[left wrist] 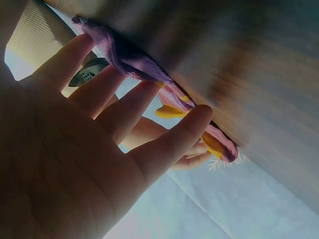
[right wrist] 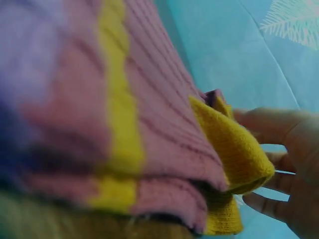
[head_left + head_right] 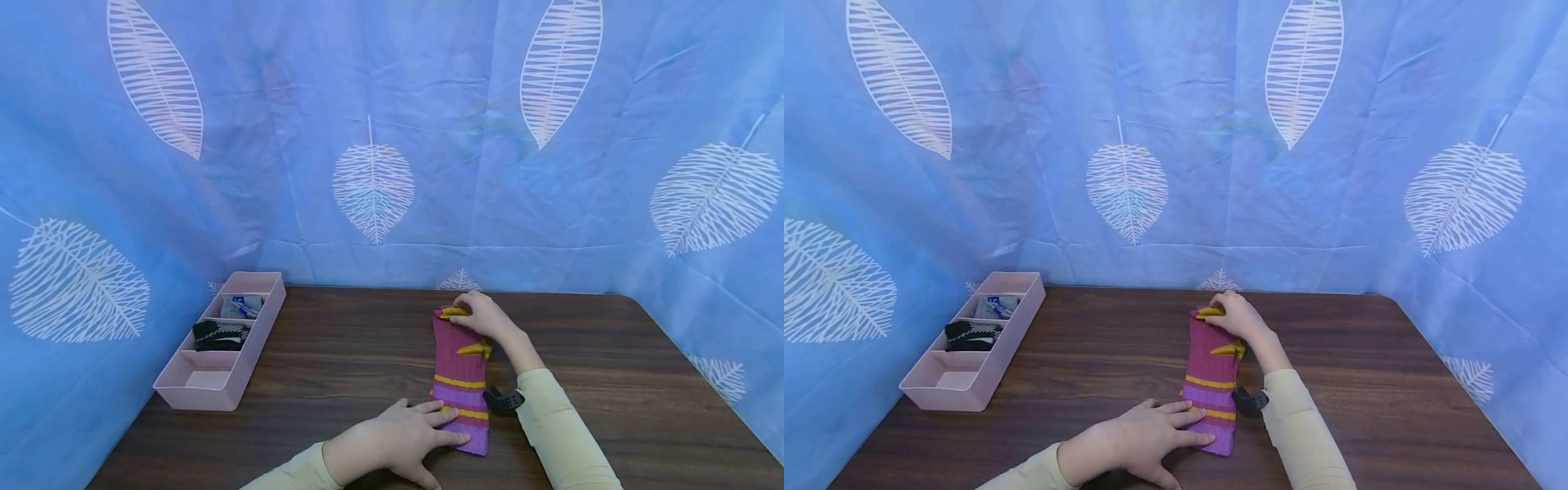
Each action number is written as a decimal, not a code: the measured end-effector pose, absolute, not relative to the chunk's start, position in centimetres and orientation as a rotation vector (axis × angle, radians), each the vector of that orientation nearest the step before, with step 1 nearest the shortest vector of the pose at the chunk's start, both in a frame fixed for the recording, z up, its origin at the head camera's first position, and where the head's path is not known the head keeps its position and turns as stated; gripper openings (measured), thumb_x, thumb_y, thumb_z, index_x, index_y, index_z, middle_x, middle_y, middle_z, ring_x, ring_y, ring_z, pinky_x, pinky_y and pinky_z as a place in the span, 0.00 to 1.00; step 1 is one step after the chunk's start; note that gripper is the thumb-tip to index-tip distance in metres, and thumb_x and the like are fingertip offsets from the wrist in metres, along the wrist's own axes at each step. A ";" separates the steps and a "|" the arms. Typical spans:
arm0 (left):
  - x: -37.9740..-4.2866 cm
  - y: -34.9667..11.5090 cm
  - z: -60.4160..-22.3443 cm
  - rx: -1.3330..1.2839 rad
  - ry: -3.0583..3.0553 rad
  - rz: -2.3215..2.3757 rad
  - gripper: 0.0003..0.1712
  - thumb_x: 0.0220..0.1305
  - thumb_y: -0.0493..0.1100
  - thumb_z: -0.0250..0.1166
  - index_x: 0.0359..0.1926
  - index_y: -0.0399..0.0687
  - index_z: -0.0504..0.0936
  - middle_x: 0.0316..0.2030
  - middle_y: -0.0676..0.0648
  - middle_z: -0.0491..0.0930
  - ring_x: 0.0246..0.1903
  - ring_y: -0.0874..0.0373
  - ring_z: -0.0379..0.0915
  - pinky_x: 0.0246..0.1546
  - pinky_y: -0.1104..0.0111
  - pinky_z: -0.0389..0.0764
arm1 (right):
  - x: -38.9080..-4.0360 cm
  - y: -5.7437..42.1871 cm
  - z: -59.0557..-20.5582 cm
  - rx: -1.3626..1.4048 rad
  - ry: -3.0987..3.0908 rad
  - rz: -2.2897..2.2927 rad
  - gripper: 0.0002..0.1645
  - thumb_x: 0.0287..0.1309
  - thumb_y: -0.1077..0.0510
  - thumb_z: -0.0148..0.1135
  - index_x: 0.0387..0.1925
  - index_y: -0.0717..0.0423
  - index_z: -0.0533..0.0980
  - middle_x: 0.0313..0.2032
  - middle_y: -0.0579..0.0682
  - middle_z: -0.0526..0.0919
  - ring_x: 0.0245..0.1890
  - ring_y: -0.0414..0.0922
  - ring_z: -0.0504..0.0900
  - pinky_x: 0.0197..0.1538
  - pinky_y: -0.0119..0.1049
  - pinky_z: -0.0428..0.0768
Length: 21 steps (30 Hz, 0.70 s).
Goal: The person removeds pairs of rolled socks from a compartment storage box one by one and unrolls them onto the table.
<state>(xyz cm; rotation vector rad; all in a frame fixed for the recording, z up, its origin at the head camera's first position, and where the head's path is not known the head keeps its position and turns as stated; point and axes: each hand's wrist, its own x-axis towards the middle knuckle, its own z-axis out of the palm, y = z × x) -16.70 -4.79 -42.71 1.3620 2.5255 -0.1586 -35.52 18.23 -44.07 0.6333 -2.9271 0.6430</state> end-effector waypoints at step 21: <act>-16.5 -4.4 -42.7 1.339 2.555 -0.235 0.44 0.56 0.74 0.60 0.71 0.85 0.53 0.75 0.65 0.52 0.74 0.63 0.49 0.60 0.52 0.74 | -39.5 17.3 -43.3 0.608 -2.918 0.236 0.19 0.62 0.52 0.65 0.52 0.55 0.79 0.51 0.58 0.83 0.51 0.58 0.80 0.52 0.59 0.77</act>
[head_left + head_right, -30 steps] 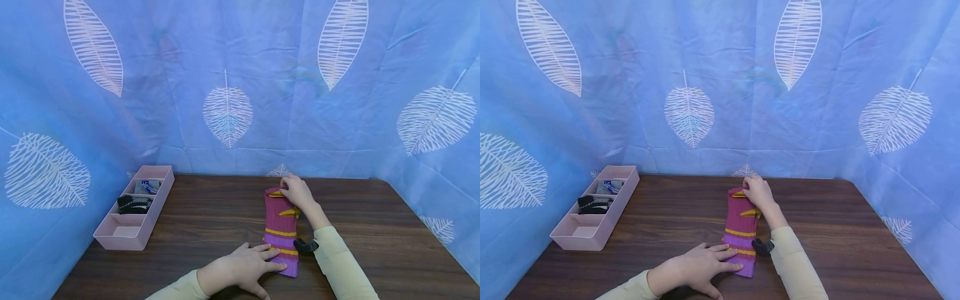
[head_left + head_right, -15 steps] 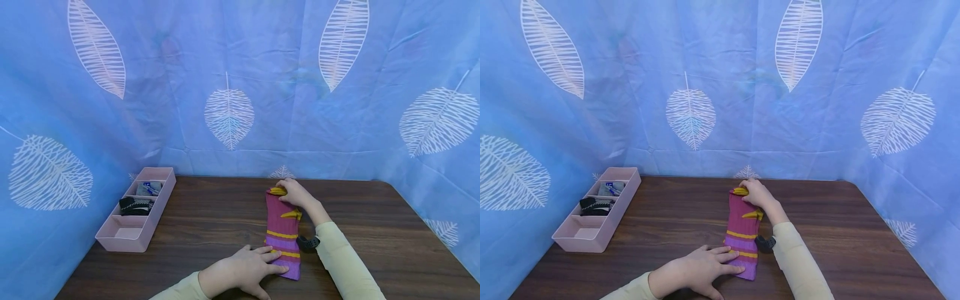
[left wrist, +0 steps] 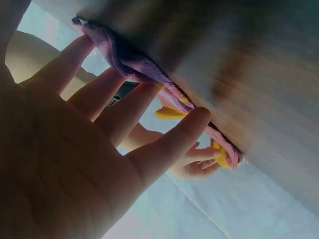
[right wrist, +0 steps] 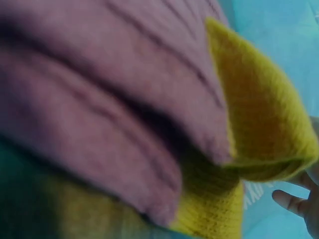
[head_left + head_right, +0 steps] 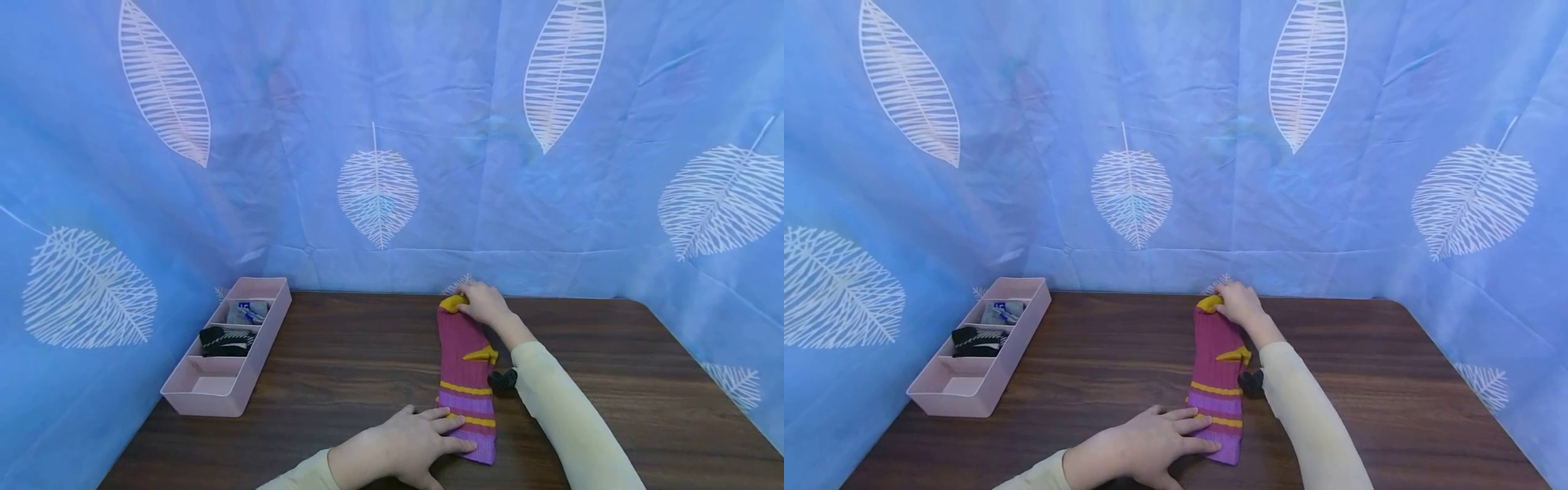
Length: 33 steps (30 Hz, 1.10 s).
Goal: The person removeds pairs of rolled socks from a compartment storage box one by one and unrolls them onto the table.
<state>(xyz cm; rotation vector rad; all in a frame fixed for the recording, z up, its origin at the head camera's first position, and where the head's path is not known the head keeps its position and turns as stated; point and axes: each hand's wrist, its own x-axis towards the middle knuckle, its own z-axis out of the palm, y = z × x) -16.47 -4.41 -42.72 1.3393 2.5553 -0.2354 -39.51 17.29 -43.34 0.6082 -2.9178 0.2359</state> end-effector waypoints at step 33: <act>-16.7 -4.6 -42.8 1.493 2.619 -0.204 0.33 0.54 0.74 0.62 0.60 0.75 0.71 0.71 0.62 0.61 0.72 0.62 0.55 0.60 0.57 0.73 | -35.9 19.6 -44.1 1.103 -2.909 -0.212 0.34 0.70 0.35 0.44 0.73 0.39 0.60 0.75 0.48 0.58 0.76 0.53 0.53 0.71 0.62 0.57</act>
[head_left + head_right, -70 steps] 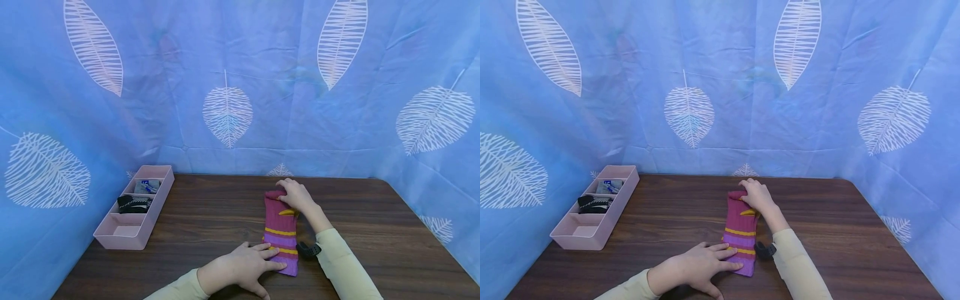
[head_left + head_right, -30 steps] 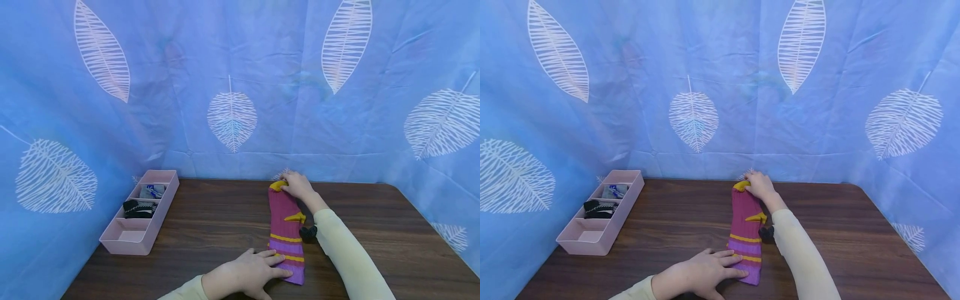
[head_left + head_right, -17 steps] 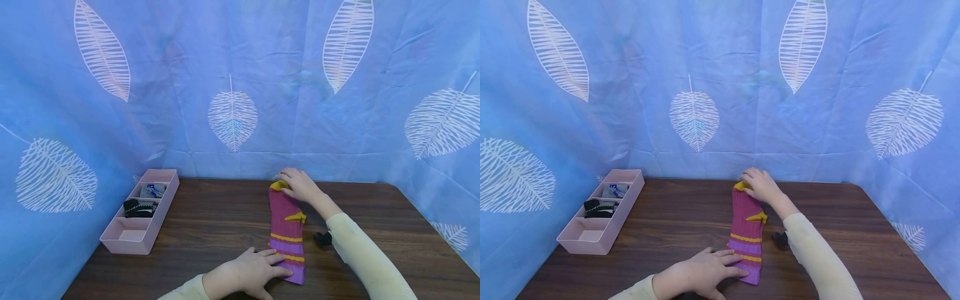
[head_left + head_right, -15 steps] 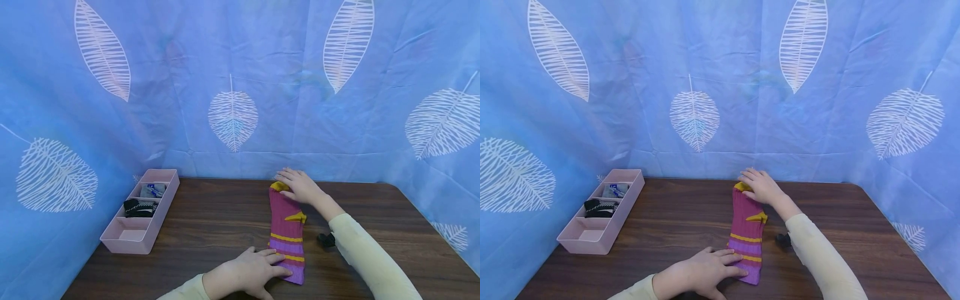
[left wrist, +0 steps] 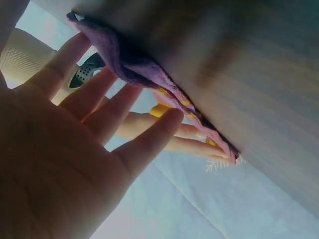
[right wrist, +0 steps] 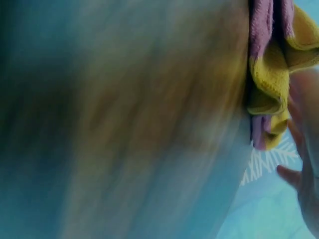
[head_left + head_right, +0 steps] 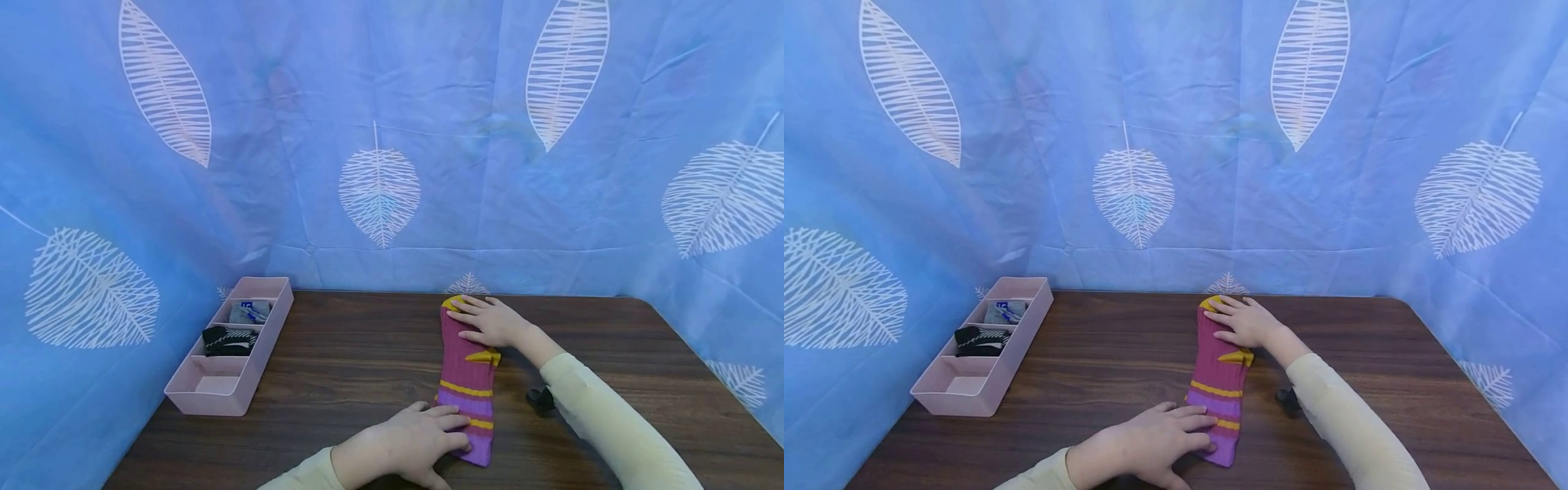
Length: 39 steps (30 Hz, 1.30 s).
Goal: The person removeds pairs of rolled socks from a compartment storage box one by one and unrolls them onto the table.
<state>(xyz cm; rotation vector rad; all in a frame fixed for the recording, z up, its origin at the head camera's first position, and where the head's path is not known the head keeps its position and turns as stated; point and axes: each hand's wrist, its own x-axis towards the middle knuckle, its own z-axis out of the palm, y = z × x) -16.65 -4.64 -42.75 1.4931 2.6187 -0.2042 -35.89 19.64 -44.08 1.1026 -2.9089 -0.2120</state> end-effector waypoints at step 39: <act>-23.1 -4.3 -42.2 0.679 2.957 -0.250 0.52 0.45 0.82 0.61 0.61 0.51 0.77 0.60 0.51 0.78 0.66 0.55 0.66 0.71 0.48 0.58 | -29.4 28.0 -41.8 0.592 -3.234 -0.324 0.38 0.67 0.36 0.48 0.65 0.59 0.70 0.65 0.64 0.71 0.71 0.66 0.58 0.68 0.67 0.56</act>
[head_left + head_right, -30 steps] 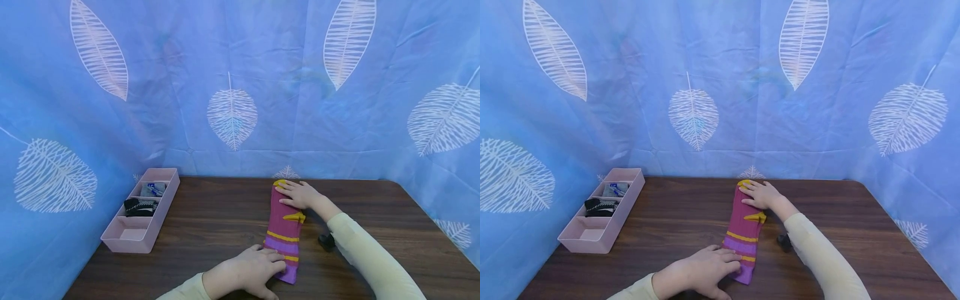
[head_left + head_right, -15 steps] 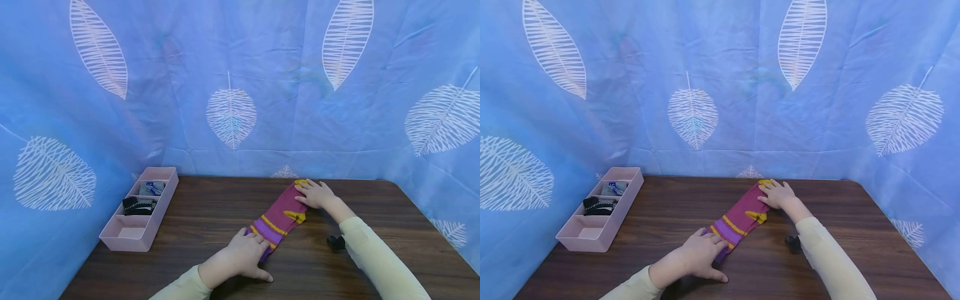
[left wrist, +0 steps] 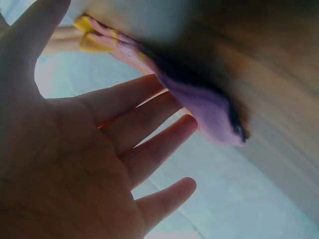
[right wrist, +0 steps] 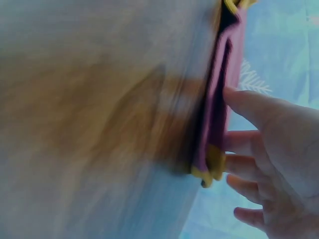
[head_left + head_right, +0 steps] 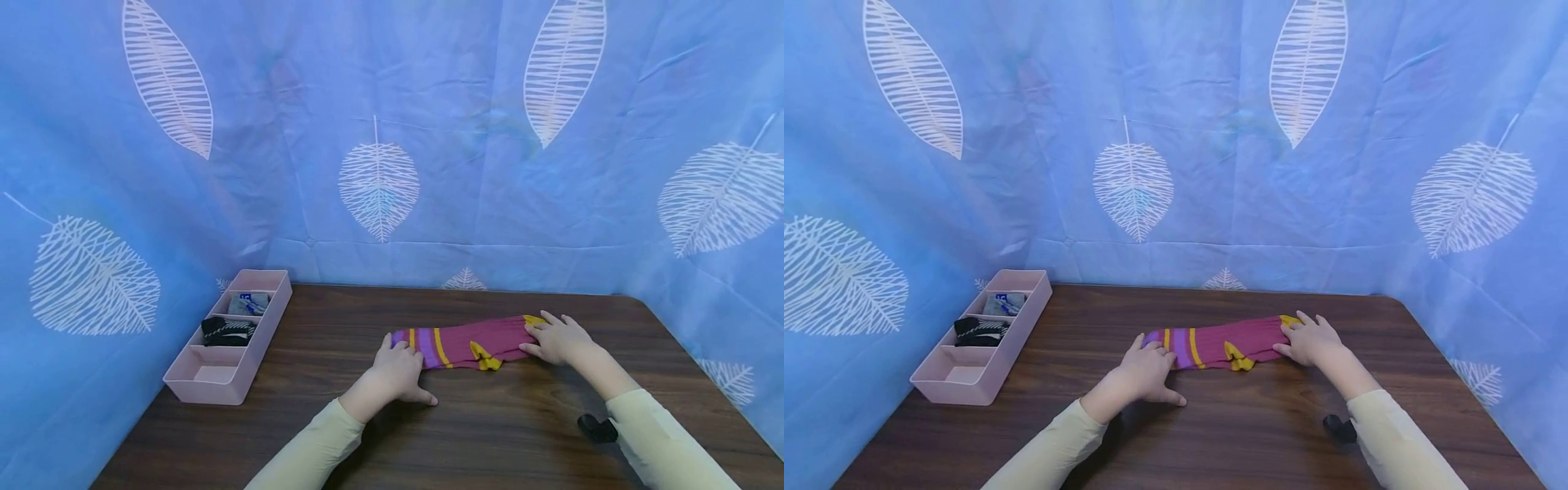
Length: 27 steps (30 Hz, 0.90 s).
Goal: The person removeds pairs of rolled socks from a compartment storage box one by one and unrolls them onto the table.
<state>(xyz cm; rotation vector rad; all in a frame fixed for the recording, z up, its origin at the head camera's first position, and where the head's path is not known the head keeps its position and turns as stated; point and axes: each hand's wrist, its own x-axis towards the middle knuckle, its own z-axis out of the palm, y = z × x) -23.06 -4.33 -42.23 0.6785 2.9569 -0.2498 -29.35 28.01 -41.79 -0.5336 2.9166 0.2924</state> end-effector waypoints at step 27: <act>-31.7 1.9 -42.3 0.414 2.846 0.010 0.46 0.62 0.78 0.43 0.74 0.62 0.58 0.74 0.51 0.58 0.76 0.51 0.48 0.73 0.44 0.48 | -16.8 28.3 -42.6 -0.785 3.047 0.000 0.37 0.59 0.33 0.57 0.53 0.59 0.81 0.62 0.57 0.77 0.69 0.61 0.65 0.64 0.64 0.66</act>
